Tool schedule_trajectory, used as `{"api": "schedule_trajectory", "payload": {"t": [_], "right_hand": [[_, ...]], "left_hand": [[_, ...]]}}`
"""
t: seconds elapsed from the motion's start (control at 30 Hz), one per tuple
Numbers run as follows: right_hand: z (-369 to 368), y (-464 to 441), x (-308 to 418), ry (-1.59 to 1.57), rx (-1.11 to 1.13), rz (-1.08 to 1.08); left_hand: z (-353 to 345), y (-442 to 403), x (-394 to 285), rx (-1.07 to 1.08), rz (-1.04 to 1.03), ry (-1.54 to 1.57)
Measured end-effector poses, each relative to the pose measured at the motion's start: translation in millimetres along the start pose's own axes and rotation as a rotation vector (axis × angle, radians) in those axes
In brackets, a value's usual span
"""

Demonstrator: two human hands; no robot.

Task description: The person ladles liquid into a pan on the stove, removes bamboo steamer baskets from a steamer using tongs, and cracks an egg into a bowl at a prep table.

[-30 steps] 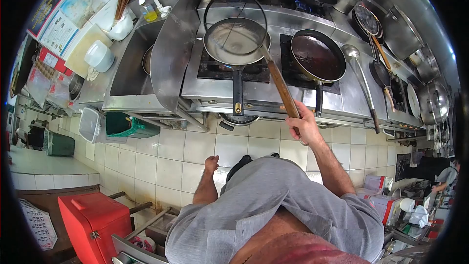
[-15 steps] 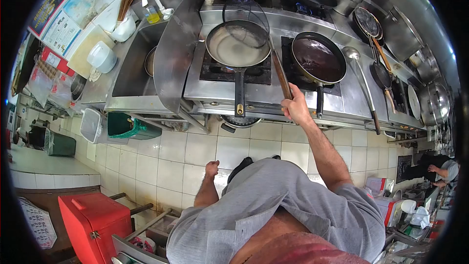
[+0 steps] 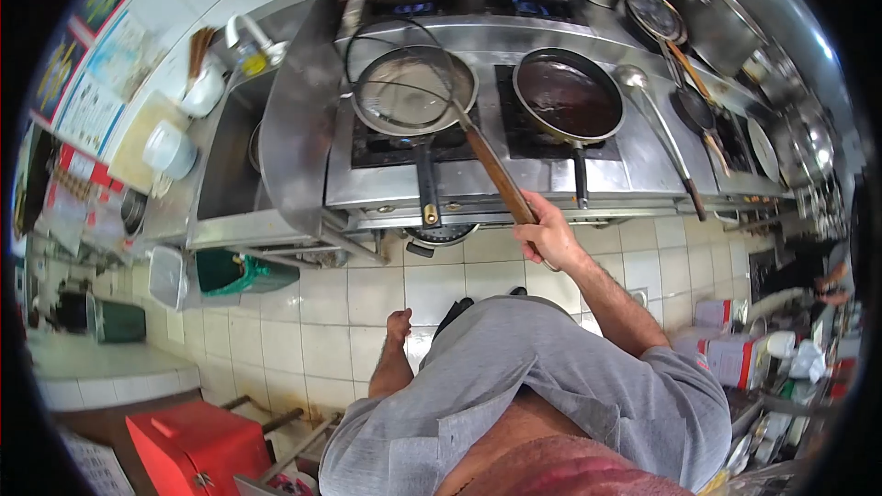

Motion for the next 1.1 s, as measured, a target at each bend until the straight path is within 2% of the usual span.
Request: {"api": "schedule_trajectory", "payload": {"t": [0.2, 0.3, 0.33, 0.4, 0.63, 0.8, 0.87, 0.93, 1.0, 1.1], "right_hand": [[11, 16, 11, 0.047, -0.041, 0.028], [20, 34, 17, -0.239, 0.029, -0.043], [27, 42, 21, -0.24, 0.011, -0.021], [37, 65, 33, -0.336, -0.001, -0.145], [103, 153, 39, -0.454, -0.129, -0.185], [166, 218, 21, -0.506, -0.174, -0.073], [201, 232, 21, -0.607, -0.264, 0.091], [245, 235, 22, -0.557, -0.457, 0.172], [278, 212, 51, -0.491, -0.408, 0.255], [333, 151, 96, -0.376, -0.376, 0.38]], "left_hand": [[-5, -15, -7, 0.054, -0.052, -0.081], [-6, -30, -7, 0.071, -0.066, -0.07], [-5, -31, -11, 0.073, -0.059, -0.071], [-4, -31, -20, 0.116, -0.036, -0.084], [-24, -30, -40, 0.118, -0.016, -0.194], [-52, -15, -46, 0.109, -0.019, -0.18], [-66, -9, -46, 0.111, -0.001, -0.221], [-81, -5, -46, 0.109, 0.012, -0.264], [-99, -5, -50, 0.136, 0.044, -0.35], [-138, 6, -64, 0.131, 0.026, -0.295]]}}
Point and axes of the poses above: each hand's wrist, its own y-axis away from the middle knuckle, its own z-axis out of the back of the hand, x = y × z, the point moved 1 cm from there along -y, towards the middle knuckle, and after that the axes turned 11 degrees about -y, right-handed, at the moved point
